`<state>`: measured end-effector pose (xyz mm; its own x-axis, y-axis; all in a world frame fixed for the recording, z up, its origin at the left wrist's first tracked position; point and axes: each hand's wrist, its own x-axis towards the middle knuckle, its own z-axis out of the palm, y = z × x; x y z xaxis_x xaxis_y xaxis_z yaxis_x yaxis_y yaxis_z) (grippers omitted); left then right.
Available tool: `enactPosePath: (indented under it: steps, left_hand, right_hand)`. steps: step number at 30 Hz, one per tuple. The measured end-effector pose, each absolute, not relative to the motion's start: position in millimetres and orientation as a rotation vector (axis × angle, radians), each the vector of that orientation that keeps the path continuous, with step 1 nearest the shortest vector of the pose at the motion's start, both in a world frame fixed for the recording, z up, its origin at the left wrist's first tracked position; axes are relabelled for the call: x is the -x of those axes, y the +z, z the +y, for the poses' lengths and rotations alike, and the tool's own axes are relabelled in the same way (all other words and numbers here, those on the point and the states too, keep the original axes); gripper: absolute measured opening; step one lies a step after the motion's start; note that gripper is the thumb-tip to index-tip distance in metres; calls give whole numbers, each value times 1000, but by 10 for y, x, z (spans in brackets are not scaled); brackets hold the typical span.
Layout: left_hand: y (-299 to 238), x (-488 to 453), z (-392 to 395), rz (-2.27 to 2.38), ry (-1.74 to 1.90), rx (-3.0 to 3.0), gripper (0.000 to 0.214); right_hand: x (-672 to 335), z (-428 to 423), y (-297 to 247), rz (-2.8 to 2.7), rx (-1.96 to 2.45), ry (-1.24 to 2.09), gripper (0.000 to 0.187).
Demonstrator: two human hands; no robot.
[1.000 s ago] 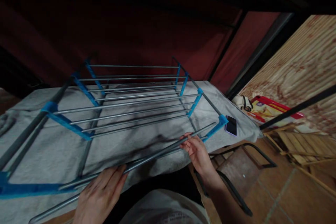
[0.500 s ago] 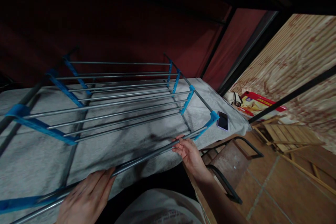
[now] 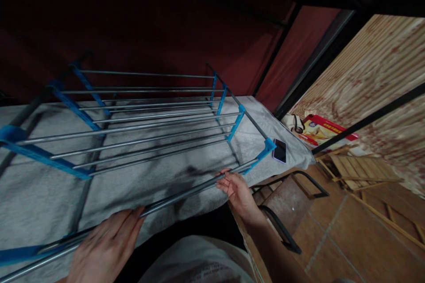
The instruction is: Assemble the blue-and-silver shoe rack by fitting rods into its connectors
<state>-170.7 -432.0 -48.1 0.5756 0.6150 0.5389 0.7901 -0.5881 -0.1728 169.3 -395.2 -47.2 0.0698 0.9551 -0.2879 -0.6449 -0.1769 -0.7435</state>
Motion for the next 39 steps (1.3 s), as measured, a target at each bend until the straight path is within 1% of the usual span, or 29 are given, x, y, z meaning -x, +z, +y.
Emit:
enactPosePath:
  steps: [5,12,22,28,39]
  left_hand:
    - [-434,1664,-4305,-1144,-616,2394,37]
    - [-526,1723,-4323,-1268,-634,2417,38]
    - [-578,1729,-4326,-1254,-586,2424,42]
    - [-663,1781,-4338,-1339,-607,2439,38]
    - [-528,1717,-4315,-1326,-644,2433,39]
  right_hand:
    - [-1697,-3939,-443,-433,922,1518,21]
    - [-1703,-3942,-426,-429,949,1506,20]
    - [-1715,-3928,-405,-445,960,1490,18]
    - [-1743,-3921,-442,-431,951,1510,19]
    - [-1735,-3929,-399,-430,964,1485,17]
